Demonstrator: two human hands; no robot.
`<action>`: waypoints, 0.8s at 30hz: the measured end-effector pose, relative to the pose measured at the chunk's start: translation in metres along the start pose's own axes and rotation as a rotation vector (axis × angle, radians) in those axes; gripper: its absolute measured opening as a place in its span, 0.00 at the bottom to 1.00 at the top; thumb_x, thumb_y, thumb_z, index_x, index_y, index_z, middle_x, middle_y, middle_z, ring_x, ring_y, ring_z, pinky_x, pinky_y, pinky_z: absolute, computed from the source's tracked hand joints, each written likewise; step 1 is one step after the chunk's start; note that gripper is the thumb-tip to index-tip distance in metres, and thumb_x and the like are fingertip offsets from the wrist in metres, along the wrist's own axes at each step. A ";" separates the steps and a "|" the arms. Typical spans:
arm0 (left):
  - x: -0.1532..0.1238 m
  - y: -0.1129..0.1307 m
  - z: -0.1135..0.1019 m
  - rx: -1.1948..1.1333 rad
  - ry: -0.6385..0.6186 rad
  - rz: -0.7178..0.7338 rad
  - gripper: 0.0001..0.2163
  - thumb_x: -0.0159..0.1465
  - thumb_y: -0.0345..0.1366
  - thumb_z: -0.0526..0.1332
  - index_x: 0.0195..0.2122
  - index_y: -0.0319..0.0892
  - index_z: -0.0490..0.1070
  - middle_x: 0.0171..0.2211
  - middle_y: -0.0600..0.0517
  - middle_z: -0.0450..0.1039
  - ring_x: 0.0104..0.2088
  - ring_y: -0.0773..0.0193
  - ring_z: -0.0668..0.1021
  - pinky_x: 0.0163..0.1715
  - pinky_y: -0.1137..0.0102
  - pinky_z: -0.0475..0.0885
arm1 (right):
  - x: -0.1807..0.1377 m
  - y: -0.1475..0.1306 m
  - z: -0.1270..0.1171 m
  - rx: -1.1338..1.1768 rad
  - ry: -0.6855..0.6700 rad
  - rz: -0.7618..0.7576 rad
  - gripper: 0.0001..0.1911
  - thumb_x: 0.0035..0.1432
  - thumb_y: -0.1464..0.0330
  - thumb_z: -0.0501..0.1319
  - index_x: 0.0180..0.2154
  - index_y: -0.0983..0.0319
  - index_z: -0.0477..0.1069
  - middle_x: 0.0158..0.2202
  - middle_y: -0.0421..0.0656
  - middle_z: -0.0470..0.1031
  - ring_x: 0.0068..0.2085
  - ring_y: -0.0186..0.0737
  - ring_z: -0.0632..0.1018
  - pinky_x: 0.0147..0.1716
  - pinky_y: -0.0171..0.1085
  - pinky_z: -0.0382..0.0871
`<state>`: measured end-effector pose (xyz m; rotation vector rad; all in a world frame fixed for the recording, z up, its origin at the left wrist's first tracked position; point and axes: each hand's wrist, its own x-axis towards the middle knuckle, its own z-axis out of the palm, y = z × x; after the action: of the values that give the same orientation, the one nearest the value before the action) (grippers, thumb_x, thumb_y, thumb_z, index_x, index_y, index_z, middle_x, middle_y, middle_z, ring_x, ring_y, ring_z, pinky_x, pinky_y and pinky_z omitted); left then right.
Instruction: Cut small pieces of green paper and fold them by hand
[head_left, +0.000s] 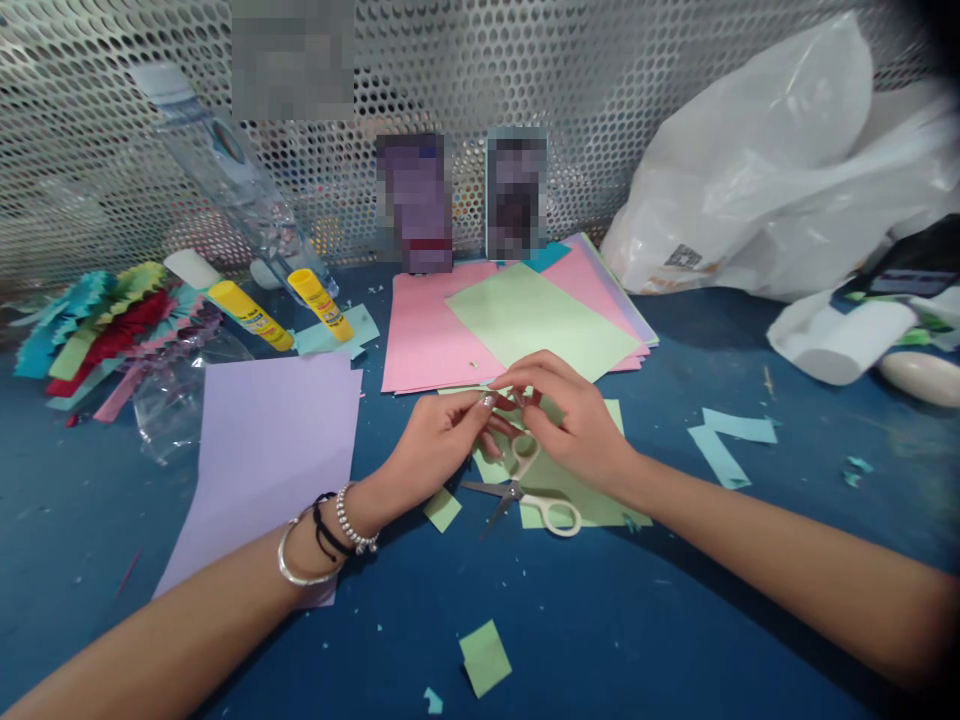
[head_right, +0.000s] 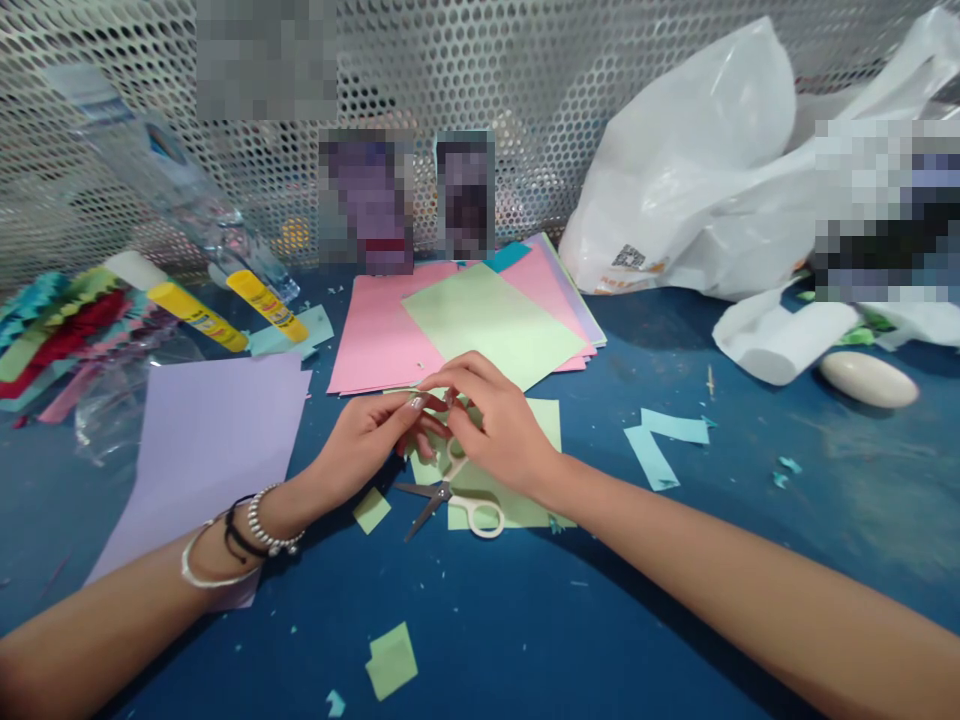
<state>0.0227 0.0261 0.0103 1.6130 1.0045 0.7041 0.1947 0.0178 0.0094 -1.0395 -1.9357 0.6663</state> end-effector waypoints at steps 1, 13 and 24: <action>0.000 0.000 0.000 0.002 0.005 -0.009 0.16 0.66 0.41 0.49 0.41 0.39 0.73 0.24 0.49 0.75 0.24 0.68 0.77 0.23 0.74 0.66 | 0.000 0.000 0.000 0.007 0.009 0.000 0.23 0.49 0.85 0.49 0.42 0.58 0.67 0.41 0.41 0.65 0.40 0.34 0.71 0.39 0.36 0.68; 0.001 0.003 0.002 0.093 0.020 0.032 0.13 0.67 0.36 0.48 0.41 0.40 0.71 0.28 0.52 0.76 0.22 0.73 0.74 0.23 0.77 0.65 | 0.001 -0.001 0.000 0.016 0.044 -0.001 0.17 0.50 0.84 0.50 0.38 0.60 0.64 0.39 0.42 0.65 0.40 0.35 0.70 0.39 0.36 0.67; 0.000 0.004 0.002 0.159 0.024 0.059 0.12 0.66 0.36 0.49 0.37 0.39 0.71 0.23 0.53 0.74 0.20 0.72 0.73 0.22 0.76 0.66 | 0.000 -0.003 0.001 0.013 0.034 -0.015 0.19 0.49 0.84 0.50 0.39 0.58 0.64 0.40 0.42 0.64 0.40 0.36 0.70 0.36 0.37 0.67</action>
<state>0.0256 0.0249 0.0135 1.7819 1.0558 0.6987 0.1924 0.0165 0.0108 -1.0215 -1.9052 0.6483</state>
